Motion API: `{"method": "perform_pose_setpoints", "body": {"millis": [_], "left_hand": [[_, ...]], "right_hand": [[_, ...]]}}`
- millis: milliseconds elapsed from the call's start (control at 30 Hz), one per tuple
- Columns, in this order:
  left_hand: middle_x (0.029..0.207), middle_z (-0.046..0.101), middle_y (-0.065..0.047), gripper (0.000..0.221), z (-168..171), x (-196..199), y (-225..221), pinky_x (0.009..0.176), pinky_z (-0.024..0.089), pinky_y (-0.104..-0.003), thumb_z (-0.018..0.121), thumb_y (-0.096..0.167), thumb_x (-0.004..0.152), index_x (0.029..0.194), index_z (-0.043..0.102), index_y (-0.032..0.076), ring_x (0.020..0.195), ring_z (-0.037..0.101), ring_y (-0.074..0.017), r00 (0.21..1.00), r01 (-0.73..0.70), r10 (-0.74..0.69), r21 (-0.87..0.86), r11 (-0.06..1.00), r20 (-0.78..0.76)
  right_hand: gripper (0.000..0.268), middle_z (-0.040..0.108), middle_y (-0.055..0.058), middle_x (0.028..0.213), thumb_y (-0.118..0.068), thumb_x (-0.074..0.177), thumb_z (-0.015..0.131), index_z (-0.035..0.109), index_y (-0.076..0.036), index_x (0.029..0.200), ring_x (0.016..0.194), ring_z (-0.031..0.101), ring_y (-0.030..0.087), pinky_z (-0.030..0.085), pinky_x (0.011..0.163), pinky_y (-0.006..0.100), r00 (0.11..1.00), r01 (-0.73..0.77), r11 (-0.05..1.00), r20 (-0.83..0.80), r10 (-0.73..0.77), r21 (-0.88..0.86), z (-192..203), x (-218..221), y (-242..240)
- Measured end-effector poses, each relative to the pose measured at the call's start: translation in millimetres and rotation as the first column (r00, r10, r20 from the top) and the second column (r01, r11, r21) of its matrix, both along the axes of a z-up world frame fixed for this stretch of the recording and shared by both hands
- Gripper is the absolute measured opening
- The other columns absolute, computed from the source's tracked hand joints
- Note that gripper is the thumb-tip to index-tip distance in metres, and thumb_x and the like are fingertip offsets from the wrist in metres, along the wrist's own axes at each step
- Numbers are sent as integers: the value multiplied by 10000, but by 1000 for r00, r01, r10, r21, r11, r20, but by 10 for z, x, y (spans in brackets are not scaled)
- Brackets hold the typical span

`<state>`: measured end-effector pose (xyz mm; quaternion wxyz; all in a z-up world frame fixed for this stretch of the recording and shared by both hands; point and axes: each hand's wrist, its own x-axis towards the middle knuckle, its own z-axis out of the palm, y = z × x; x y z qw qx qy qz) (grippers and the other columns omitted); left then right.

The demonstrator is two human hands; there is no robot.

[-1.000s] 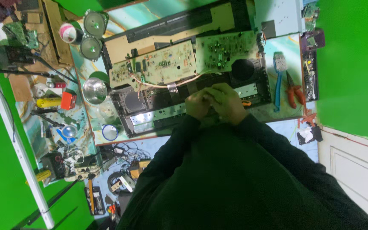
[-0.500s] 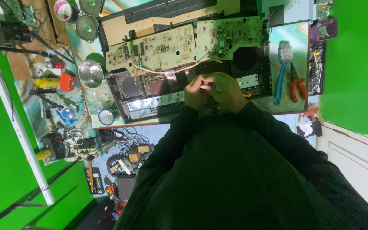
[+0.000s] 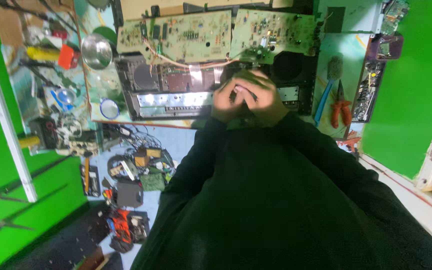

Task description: The person connects wires and secures components of a disassembled electronic keyboard using a screwdriver by hand.

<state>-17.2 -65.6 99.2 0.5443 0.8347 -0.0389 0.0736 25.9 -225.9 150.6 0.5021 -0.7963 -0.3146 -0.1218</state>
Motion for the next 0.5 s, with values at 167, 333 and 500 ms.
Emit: {"method": "perform_pose_setpoints", "body": {"millis": [167, 333, 500], "left_hand": [[964, 743, -132, 266, -47, -49, -64, 756, 571, -395, 767, 154, 860, 1111, 706, 92, 834, 725, -327, 979, -203, 203, 183, 962, 19], [1033, 720, -149, 273, -4, 6, -105, 824, 581, -411, 715, 115, 882, 1146, 669, 59, 939, 719, -353, 983, -173, 169, 60, 983, 66], [1050, 725, -146, 300, -67, -53, -83, 927, 548, -453, 718, 88, 887, 1183, 681, 62, 1002, 685, -389, 985, -143, 125, 165, 976, 115]], "right_hand": [[309, 685, 212, 1142, -68, 917, 809, 721, 35, 1194, 1021, 701, 315, 578, 873, 376, 976, 33, 999, -214, -30, 14, -5, -82, -9], [238, 729, 147, 1239, 30, 987, 721, 706, 10, 1225, 1152, 714, 305, 581, 1001, 379, 987, -60, 997, -146, 66, 44, -47, -2, -16], [283, 698, 161, 1188, -17, 927, 777, 721, -37, 1204, 1060, 700, 316, 579, 941, 388, 999, 12, 999, -38, -13, -30, -134, -79, -35]]}}
